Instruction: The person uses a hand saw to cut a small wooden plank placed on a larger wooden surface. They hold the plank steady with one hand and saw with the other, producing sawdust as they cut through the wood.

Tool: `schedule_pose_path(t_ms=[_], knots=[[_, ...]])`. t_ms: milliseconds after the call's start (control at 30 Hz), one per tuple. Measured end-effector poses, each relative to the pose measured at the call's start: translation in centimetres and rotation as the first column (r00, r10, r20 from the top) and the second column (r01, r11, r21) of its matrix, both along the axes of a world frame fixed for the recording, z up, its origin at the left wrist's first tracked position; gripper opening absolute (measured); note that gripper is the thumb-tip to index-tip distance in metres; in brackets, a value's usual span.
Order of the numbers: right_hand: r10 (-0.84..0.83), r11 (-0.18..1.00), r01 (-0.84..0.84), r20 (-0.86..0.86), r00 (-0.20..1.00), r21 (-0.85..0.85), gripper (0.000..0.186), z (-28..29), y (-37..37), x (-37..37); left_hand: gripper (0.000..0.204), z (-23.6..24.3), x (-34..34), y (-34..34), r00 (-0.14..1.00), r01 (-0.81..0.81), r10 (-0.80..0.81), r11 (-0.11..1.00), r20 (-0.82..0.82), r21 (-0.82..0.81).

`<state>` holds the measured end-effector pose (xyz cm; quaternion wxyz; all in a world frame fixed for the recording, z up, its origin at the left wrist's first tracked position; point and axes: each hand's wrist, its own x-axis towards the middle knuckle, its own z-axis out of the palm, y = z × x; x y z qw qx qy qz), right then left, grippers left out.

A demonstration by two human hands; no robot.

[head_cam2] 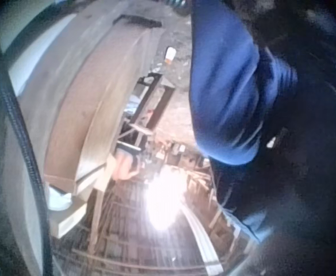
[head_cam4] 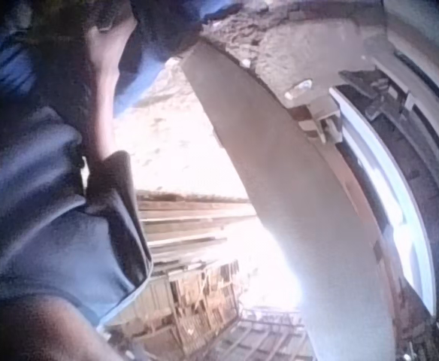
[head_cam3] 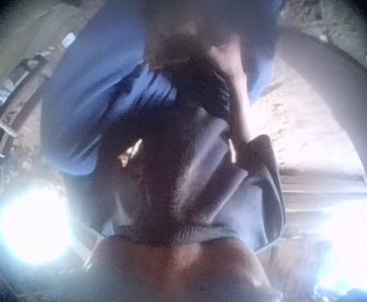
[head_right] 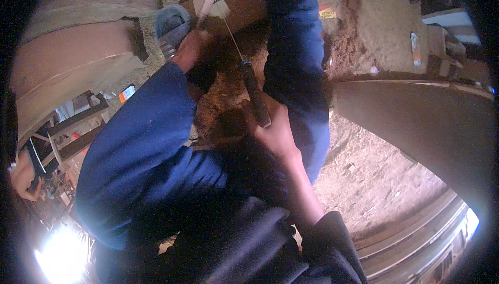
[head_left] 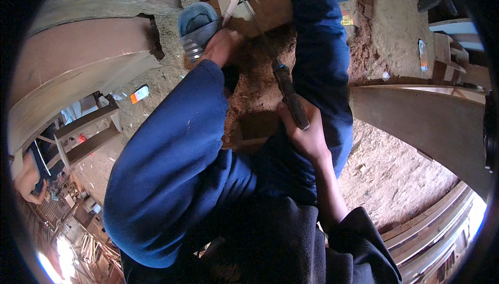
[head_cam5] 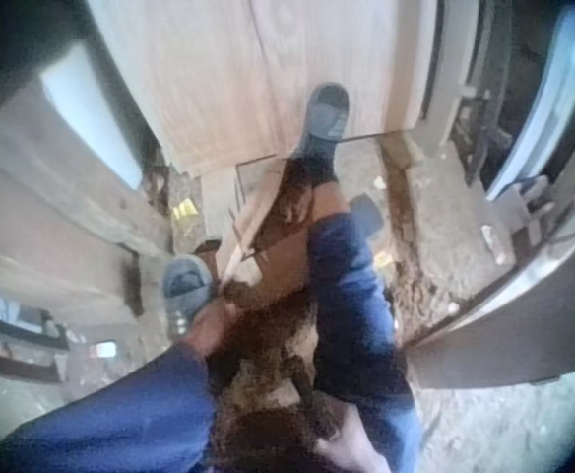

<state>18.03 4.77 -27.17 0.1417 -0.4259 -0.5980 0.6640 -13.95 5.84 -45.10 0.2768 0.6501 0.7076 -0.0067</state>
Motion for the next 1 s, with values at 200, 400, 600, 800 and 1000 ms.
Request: schedule_pose_path(t_ms=[200,400,600,800,1000], knots=[[-0.027,1.000,0.027,0.059,0.998,-0.008,0.013,2.9,-1.0,1.6,0.015,7.7,2.2,0.5,0.998,-0.036,0.045,0.983,-0.045,0.180],[0.026,0.998,-0.025,-0.019,0.999,0.064,0.015,-1.5,-1.1,-1.8,0.014,8.4,1.5,0.8,0.902,0.315,-0.098,0.816,-0.421,0.485],[-0.073,0.997,0.074,-0.029,0.997,0.019,0.014,0.9,-1.8,0.3,0.022,10.4,0.5,2.7,0.751,0.256,0.161,0.822,-0.640,0.508],[-0.032,0.998,0.031,0.024,0.999,0.063,0.012,-0.9,-1.5,-1.0,0.021,10.9,-0.9,7.2,0.849,-0.146,0.216,0.973,-0.482,0.178],[-0.091,0.996,0.091,0.003,0.996,0.020,0.012,2.4,-1.4,-0.3,0.017,11.3,-1.9,7.7,0.838,-0.105,0.176,0.981,-0.517,0.163]])
